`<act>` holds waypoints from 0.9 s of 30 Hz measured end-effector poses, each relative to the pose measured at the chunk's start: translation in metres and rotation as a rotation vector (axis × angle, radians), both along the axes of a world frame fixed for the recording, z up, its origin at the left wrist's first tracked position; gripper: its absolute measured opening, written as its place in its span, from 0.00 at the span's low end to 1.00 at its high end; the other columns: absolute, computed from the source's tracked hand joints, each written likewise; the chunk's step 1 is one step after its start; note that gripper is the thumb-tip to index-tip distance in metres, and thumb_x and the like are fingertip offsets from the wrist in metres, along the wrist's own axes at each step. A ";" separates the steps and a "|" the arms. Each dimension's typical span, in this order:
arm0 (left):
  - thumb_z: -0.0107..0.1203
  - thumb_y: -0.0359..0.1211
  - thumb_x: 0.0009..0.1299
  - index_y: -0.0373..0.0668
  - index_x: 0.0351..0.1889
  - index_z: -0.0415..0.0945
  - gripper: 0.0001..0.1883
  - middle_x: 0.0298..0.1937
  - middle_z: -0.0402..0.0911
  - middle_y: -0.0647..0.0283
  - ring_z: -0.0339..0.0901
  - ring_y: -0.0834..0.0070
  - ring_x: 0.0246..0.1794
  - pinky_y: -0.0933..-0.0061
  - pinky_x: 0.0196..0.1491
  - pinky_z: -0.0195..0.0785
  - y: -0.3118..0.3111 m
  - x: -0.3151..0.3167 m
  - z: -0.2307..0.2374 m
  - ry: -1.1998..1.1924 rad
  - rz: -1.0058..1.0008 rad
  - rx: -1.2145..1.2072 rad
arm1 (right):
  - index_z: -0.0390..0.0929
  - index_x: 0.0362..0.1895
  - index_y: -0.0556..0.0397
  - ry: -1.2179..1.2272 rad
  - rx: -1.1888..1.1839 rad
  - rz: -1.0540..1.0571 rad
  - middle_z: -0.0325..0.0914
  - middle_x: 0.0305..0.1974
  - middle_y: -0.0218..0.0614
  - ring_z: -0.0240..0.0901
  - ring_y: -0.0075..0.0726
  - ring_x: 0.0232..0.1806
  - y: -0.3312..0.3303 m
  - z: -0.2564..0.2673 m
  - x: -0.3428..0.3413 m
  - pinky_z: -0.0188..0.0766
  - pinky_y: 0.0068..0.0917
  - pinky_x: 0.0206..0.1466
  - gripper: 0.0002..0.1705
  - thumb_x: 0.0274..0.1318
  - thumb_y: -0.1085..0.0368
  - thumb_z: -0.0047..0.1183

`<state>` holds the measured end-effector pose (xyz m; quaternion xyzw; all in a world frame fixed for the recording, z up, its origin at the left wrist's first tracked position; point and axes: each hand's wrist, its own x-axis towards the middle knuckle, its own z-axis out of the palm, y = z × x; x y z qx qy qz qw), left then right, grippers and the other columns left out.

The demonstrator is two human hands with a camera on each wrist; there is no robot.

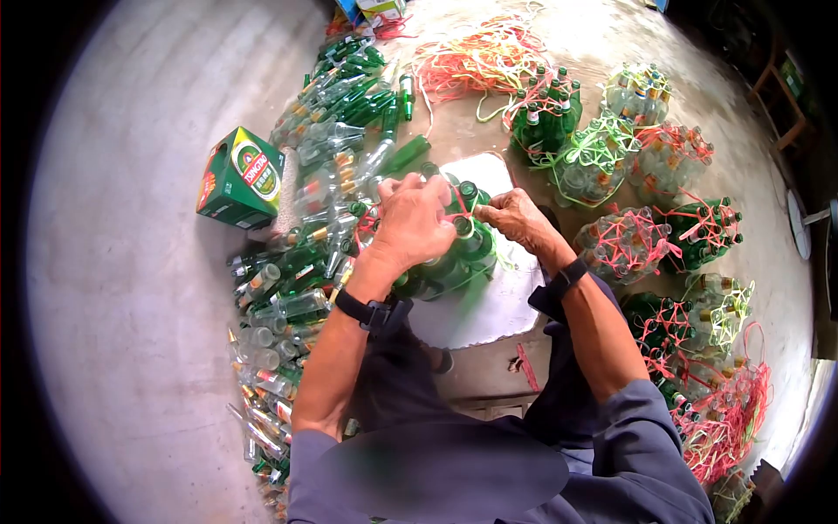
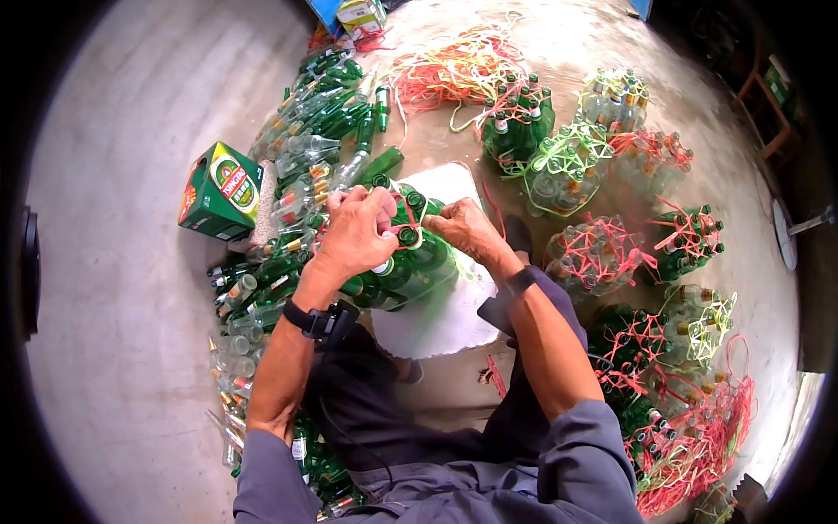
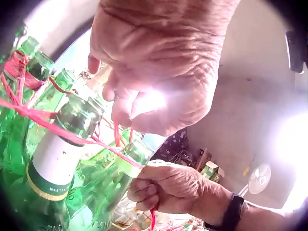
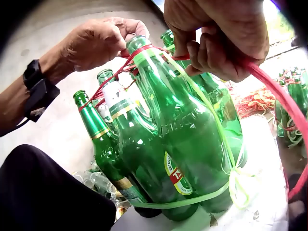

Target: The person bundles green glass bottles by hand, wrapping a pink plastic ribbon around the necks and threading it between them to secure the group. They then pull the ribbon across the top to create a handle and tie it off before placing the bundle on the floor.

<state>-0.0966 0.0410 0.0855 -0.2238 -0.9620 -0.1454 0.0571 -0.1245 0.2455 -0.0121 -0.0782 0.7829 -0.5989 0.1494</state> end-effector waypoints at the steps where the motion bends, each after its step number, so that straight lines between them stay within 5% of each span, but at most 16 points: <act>1: 0.58 0.31 0.54 0.46 0.40 0.76 0.14 0.30 0.82 0.69 0.76 0.67 0.45 0.57 0.59 0.54 -0.002 0.001 0.004 -0.047 0.028 0.001 | 0.71 0.16 0.65 0.003 -0.004 0.026 0.59 0.14 0.32 0.53 0.24 0.19 -0.001 -0.001 0.000 0.58 0.38 0.24 0.27 0.57 0.55 0.60; 17: 0.59 0.32 0.57 0.44 0.35 0.78 0.08 0.32 0.84 0.66 0.80 0.65 0.37 0.60 0.47 0.66 -0.033 0.006 0.004 -0.094 0.225 0.078 | 0.70 0.24 0.68 0.144 0.044 0.001 0.56 0.15 0.44 0.54 0.31 0.20 -0.016 0.004 0.007 0.60 0.42 0.28 0.19 0.59 0.61 0.50; 22: 0.57 0.26 0.61 0.41 0.35 0.79 0.05 0.29 0.84 0.59 0.84 0.63 0.35 0.61 0.41 0.73 -0.038 -0.003 -0.011 0.091 0.143 0.126 | 0.71 0.25 0.68 0.186 0.040 -0.011 0.57 0.15 0.47 0.56 0.33 0.20 -0.017 0.006 0.010 0.62 0.42 0.28 0.18 0.61 0.63 0.50; 27: 0.57 0.23 0.63 0.38 0.34 0.81 0.04 0.29 0.85 0.55 0.85 0.61 0.33 0.64 0.40 0.75 -0.039 -0.011 -0.015 0.010 0.207 0.249 | 0.71 0.24 0.68 0.144 0.032 -0.021 0.56 0.15 0.45 0.55 0.32 0.19 -0.018 0.007 0.011 0.62 0.42 0.28 0.19 0.62 0.63 0.50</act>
